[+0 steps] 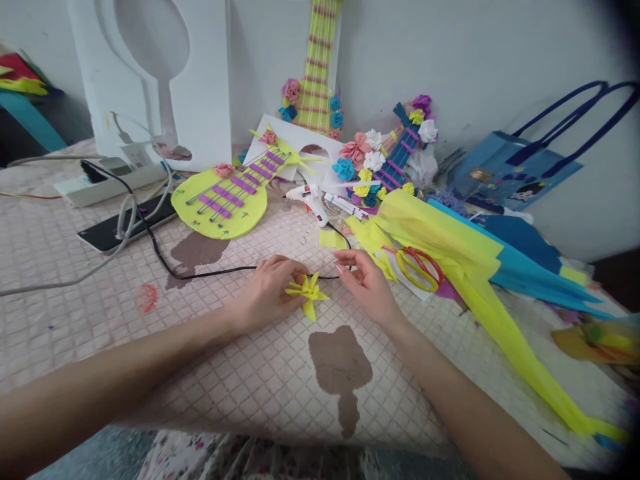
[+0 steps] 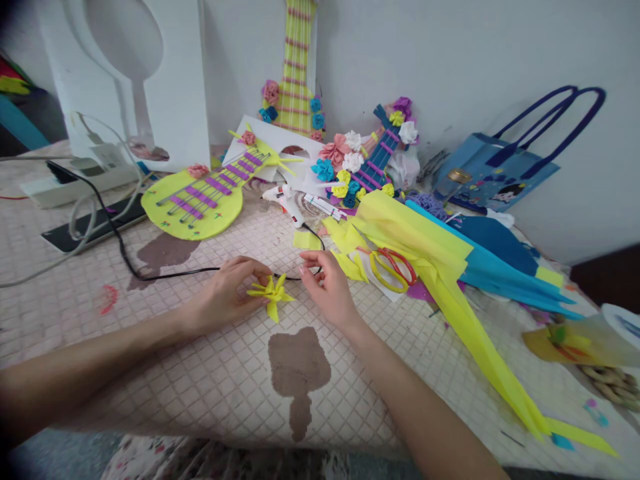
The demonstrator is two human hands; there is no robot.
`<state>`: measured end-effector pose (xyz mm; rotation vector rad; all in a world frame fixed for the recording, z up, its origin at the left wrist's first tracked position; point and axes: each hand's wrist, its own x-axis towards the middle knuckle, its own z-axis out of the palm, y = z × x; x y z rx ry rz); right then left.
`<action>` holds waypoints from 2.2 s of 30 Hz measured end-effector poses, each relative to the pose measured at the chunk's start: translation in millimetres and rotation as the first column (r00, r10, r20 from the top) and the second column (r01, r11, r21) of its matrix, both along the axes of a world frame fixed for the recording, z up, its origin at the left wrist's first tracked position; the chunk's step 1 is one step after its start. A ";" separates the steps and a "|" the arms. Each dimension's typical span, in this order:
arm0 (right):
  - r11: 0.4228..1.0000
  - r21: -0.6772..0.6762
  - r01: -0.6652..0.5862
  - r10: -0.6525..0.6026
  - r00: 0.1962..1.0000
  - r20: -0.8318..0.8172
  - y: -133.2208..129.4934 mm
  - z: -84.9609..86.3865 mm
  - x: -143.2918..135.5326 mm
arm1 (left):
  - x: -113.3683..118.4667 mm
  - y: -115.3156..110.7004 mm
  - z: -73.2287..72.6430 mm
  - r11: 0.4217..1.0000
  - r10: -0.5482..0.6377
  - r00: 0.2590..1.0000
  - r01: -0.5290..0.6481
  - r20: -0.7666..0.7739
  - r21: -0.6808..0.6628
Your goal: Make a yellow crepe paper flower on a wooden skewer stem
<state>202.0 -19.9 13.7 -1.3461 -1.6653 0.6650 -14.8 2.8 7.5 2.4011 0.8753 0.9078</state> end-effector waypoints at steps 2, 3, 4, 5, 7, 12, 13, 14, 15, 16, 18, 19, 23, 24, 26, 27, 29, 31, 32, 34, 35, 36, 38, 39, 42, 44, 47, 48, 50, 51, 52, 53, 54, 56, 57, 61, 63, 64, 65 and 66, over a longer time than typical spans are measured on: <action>1.000 -0.001 0.004 -0.004 1.000 -0.008 -0.1 0.1 0.3 | -0.9 0.8 0.0 1.000 -0.001 1.000 0.001 -0.013 0.003; 1.000 -0.001 0.007 -0.007 1.000 -0.012 0.1 0.4 0.8 | -1.3 1.2 0.1 1.000 0.000 1.000 0.000 -0.018 0.004; 1.000 0.000 0.011 -0.011 1.000 -0.015 0.4 0.8 1.7 | -1.6 1.6 0.3 1.000 0.003 1.000 -0.002 -0.023 0.004; 1.000 -0.001 0.015 -0.015 1.000 -0.018 0.9 1.4 2.9 | -1.9 2.0 0.7 1.000 0.004 1.000 -0.003 -0.028 0.002; 1.000 0.007 0.027 -0.027 0.999 -0.027 2.2 3.0 6.3 | -2.7 2.7 1.3 1.000 -0.001 0.999 0.001 -0.038 0.001; 0.996 0.046 0.076 -0.073 0.996 -0.055 5.6 10.4 18.5 | -4.9 4.2 1.8 1.000 -0.014 0.998 0.014 -0.056 0.006; 0.995 0.047 0.090 -0.087 0.995 -0.058 6.1 12.4 21.2 | -5.1 4.3 2.0 1.000 -0.014 0.998 0.014 -0.059 0.008; 0.993 0.049 0.106 -0.103 0.993 -0.058 6.6 14.3 24.1 | -5.3 4.2 2.3 1.000 -0.014 0.998 0.014 -0.064 0.009; 0.991 0.050 0.122 -0.120 0.991 -0.052 7.3 16.1 27.2 | -5.3 4.0 2.7 1.000 -0.012 0.998 0.013 -0.070 0.012; 0.989 0.053 0.139 -0.137 0.990 -0.042 8.0 17.9 30.7 | -5.3 3.8 3.2 1.000 -0.009 0.997 0.010 -0.074 0.015; 0.982 0.071 0.177 -0.177 0.984 -0.006 9.5 20.9 39.0 | -5.2 3.3 4.2 1.000 -0.003 0.997 0.005 -0.078 0.025; 0.978 0.080 0.191 -0.193 0.981 0.021 10.3 22.3 43.8 | -5.2 3.2 4.5 1.000 -0.002 0.997 0.005 -0.083 0.027; 0.980 0.067 0.186 -0.198 0.933 0.302 11.4 27.3 62.6 | -6.8 4.4 4.5 0.999 0.008 0.995 -0.004 -0.097 0.046; 0.985 0.040 0.167 -0.169 0.895 0.413 11.1 27.7 65.7 | -7.4 5.0 4.5 0.999 0.012 0.995 -0.007 -0.097 0.051; 0.989 -0.041 0.140 -0.087 0.790 0.607 10.1 26.5 68.1 | -8.9 6.4 5.0 0.999 0.016 0.995 -0.011 -0.103 0.049; 0.986 -0.086 0.143 -0.048 0.737 0.675 9.6 24.7 67.5 | -9.5 7.0 5.5 0.999 0.016 0.994 -0.011 -0.108 0.046; 0.975 -0.142 0.172 -0.003 0.649 0.761 8.7 20.1 63.8 | -10.6 7.9 6.5 0.999 0.021 0.993 -0.016 -0.112 0.048; 0.967 -0.149 0.207 0.002 0.578 0.816 8.1 16.3 59.3 | -11.4 8.4 7.4 0.998 0.026 0.993 -0.020 -0.116 0.052; 0.965 -0.145 0.219 0.000 0.554 0.833 7.8 15.5 57.6 | -11.6 8.5 7.9 0.998 0.027 0.993 -0.020 -0.114 0.055; 0.961 -0.151 0.231 0.003 0.539 0.843 7.2 17.3 57.1 | -11.8 8.4 8.8 0.998 0.025 0.994 -0.019 -0.111 0.054; 0.959 -0.157 0.237 0.002 0.545 0.838 6.8 19.7 58.6 | -11.8 8.2 9.3 0.998 0.026 0.994 -0.020 -0.108 0.052; 0.957 -0.160 0.243 -0.002 0.556 0.831 6.4 22.7 61.2 | -11.7 7.9 9.8 0.999 0.027 0.994 -0.022 -0.105 0.050; 0.955 -0.169 0.244 -0.013 0.602 0.798 5.7 28.8 69.4 | -11.4 7.0 10.6 0.998 0.035 0.995 -0.031 -0.093 0.046; 0.953 -0.177 0.246 -0.022 0.638 0.770 5.4 31.3 74.4 | -11.2 6.6 10.9 0.998 0.040 0.995 -0.037 -0.087 0.045; 0.953 -0.193 0.232 -0.056 0.765 0.642 6.1 33.8 88.4 | -10.4 5.5 11.2 0.998 0.054 0.996 -0.051 -0.072 0.044; 0.962 -0.132 0.239 -0.125 0.814 0.567 7.6 32.1 91.9 | -10.1 5.2 11.2 0.998 0.057 0.995 -0.054 -0.077 0.038; 0.959 0.016 0.282 -0.254 0.837 0.484 9.8 28.3 82.7 | -10.2 6.1 10.5 0.998 0.056 0.994 -0.054 -0.093 0.031; 0.956 0.046 0.289 -0.276 0.842 0.463 10.0 27.1 76.0 | -10.3 6.9 9.8 0.998 0.053 0.994 -0.050 -0.100 0.030; 0.964 0.059 0.259 -0.258 0.858 0.444 9.4 24.3 59.9 | -10.7 8.8 7.8 0.999 0.033 0.993 -0.029 -0.114 0.029; 0.975 0.046 0.219 -0.216 0.865 0.453 8.7 22.5 51.5 | -10.9 9.9 6.7 0.999 0.022 0.993 -0.018 -0.118 0.030; 0.985 0.031 0.169 -0.164 0.872 0.461 7.9 20.3 43.4 | -11.1 11.0 5.6 1.000 0.011 0.992 -0.008 -0.122 0.030; 0.993 0.015 0.118 -0.111 0.878 0.465 7.2 17.7 36.0 | -11.3 11.8 4.8 1.000 0.004 0.992 -0.001 -0.125 0.030; 0.997 0.006 0.072 -0.066 0.882 0.466 6.7 14.9 29.6 | -11.4 12.4 4.5 1.000 0.002 0.992 0.002 -0.126 0.031; 1.000 0.004 -0.006 0.004 0.887 0.461 6.3 8.9 19.3 | -11.5 12.6 5.2 1.000 0.010 0.991 -0.006 -0.130 0.030; 0.999 0.006 -0.038 0.031 0.887 0.460 6.3 6.1 15.4 | -11.4 12.3 6.2 1.000 0.015 0.991 -0.012 -0.133 0.027; 0.994 -0.007 -0.110 0.101 0.881 0.463 7.0 -1.3 6.4 | -10.7 9.7 12.9 0.999 0.042 0.992 -0.042 -0.117 0.002; 0.992 -0.022 -0.121 0.118 0.883 0.454 6.8 -2.0 4.8 | -10.4 8.7 15.8 0.998 0.056 0.994 -0.059 -0.092 -0.031; 0.992 -0.026 -0.122 0.121 0.888 0.443 6.4 -1.7 4.3 | -10.3 8.4 16.8 0.996 0.063 0.995 -0.067 -0.080 -0.055; 0.992 -0.029 -0.122 0.122 0.896 0.427 5.8 -0.9 4.0 | -10.2 8.2 17.6 0.993 0.070 0.995 -0.076 -0.069 -0.086; 0.993 -0.028 -0.118 0.119 0.906 0.406 4.9 0.4 3.5 | -10.2 8.1 18.2 0.989 0.078 0.995 -0.085 -0.059 -0.121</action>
